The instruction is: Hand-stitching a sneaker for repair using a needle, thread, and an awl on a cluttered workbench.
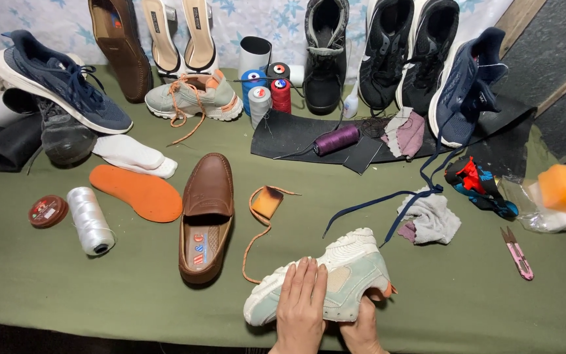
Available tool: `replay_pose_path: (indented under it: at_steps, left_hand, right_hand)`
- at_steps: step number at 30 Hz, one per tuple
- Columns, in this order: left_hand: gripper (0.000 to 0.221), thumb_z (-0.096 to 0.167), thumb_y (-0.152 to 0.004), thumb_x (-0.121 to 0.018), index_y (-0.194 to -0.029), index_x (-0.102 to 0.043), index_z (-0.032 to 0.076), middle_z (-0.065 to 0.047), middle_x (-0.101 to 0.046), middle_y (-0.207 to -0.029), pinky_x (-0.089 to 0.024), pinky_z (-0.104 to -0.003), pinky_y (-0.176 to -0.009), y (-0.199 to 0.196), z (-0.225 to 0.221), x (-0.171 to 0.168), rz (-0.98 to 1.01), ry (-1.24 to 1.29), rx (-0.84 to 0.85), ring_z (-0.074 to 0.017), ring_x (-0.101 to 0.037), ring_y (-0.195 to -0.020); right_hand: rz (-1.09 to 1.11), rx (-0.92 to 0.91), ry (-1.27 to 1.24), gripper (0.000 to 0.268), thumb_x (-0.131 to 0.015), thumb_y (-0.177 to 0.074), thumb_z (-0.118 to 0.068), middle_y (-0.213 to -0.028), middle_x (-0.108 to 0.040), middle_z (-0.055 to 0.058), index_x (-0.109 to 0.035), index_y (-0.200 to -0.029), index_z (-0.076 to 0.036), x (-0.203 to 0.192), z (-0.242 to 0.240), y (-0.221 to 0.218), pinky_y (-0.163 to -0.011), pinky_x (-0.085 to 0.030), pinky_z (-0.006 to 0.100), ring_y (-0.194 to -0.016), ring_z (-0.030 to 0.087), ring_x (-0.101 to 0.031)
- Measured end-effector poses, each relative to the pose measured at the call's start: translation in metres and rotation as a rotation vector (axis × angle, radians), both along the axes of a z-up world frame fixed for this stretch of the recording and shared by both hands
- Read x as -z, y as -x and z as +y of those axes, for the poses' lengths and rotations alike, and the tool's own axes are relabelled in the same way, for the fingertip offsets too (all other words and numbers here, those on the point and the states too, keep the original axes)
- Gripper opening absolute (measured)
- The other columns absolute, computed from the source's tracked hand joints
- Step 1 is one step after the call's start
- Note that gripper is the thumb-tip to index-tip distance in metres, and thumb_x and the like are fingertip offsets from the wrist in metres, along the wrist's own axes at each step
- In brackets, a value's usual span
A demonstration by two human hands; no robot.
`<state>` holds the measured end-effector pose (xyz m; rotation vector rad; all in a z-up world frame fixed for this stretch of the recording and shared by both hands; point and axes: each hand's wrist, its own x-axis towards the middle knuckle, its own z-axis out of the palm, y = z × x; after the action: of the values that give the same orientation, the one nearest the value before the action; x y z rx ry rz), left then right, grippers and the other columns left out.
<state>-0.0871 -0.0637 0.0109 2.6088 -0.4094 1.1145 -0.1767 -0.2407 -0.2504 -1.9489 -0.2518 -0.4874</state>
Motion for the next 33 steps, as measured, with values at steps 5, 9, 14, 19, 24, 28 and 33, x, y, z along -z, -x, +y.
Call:
replay_pose_path:
  at_steps: [5,9,14,19,24,28,33]
  left_hand:
    - [0.049,-0.006,-0.093,-0.031,-0.129,-0.064,-0.003,-0.018,-0.068,-0.130,-0.047,-0.049,-0.112,-0.011,0.013,0.003,0.029,0.073,0.014,-0.0360,-0.063,-0.125]
    - [0.059,-0.013,-0.071,-0.051,-0.127,-0.064,-0.001,-0.016,-0.069,-0.121,-0.049,-0.049,-0.107,-0.033,0.028,0.004,0.130,0.118,0.065,-0.0359,-0.064,-0.117]
    - [0.052,-0.006,-0.068,-0.054,-0.115,-0.068,0.009,-0.009,-0.072,-0.104,-0.049,-0.044,-0.088,-0.065,0.049,0.000,0.356,0.225,0.126,-0.0341,-0.065,-0.099]
    - [0.046,0.001,-0.068,-0.055,-0.110,-0.067,0.014,-0.012,-0.073,-0.085,-0.046,-0.049,-0.073,-0.092,0.067,-0.011,0.664,0.305,0.071,-0.0396,-0.064,-0.081]
    - [0.014,0.023,-0.093,-0.058,-0.106,-0.059,0.016,-0.020,-0.073,-0.085,-0.053,-0.057,-0.077,-0.103,0.084,-0.005,0.870,0.402,0.070,-0.0488,-0.072,-0.090]
    - [0.012,0.024,-0.094,-0.055,-0.096,-0.059,0.013,-0.021,-0.071,-0.078,-0.052,-0.054,-0.071,-0.100,0.082,0.006,0.873,0.428,0.041,-0.0504,-0.071,-0.085]
    - [0.022,0.020,-0.093,-0.057,-0.112,-0.062,0.010,-0.025,-0.073,-0.089,-0.056,-0.055,-0.076,-0.096,0.071,0.001,0.895,0.448,-0.048,-0.0482,-0.073,-0.089]
  right_hand:
    - [0.207,-0.078,-0.080,0.038,-0.080,-0.072,-0.010,-0.107,-0.078,0.011,-0.072,-0.108,-0.001,-0.148,0.026,-0.103,-0.094,-0.057,0.035,-0.108,0.021,-0.072]
    - [0.555,-0.225,-0.165,0.025,-0.061,-0.076,-0.001,-0.096,-0.076,0.005,-0.068,-0.099,-0.005,-0.210,0.034,-0.115,-0.087,-0.054,0.028,-0.091,0.012,-0.063]
    - [0.732,-0.359,-0.189,0.036,-0.054,-0.083,-0.002,-0.098,-0.070,0.005,-0.069,-0.116,-0.004,-0.271,0.046,-0.144,-0.084,-0.047,0.029,-0.093,0.013,-0.059]
    - [0.880,-0.309,0.086,0.027,-0.050,-0.089,-0.013,-0.090,-0.068,0.006,-0.069,-0.107,-0.010,-0.298,0.059,-0.179,-0.079,-0.050,0.029,-0.081,0.015,-0.061]
    - [0.853,-0.471,0.526,0.034,-0.052,-0.096,-0.021,-0.080,-0.076,0.019,-0.073,-0.118,-0.005,-0.258,0.049,-0.234,-0.069,-0.064,0.047,-0.070,0.026,-0.079]
    - [0.898,-0.495,0.710,0.032,-0.051,-0.095,-0.022,-0.077,-0.075,0.020,-0.076,-0.104,-0.004,-0.267,0.063,-0.256,-0.060,-0.062,0.043,-0.068,0.030,-0.076]
    - [0.807,-0.463,0.882,0.025,-0.060,-0.094,-0.024,-0.089,-0.077,0.020,-0.071,-0.099,-0.002,-0.269,0.075,-0.256,-0.072,-0.062,0.044,-0.087,0.033,-0.077]
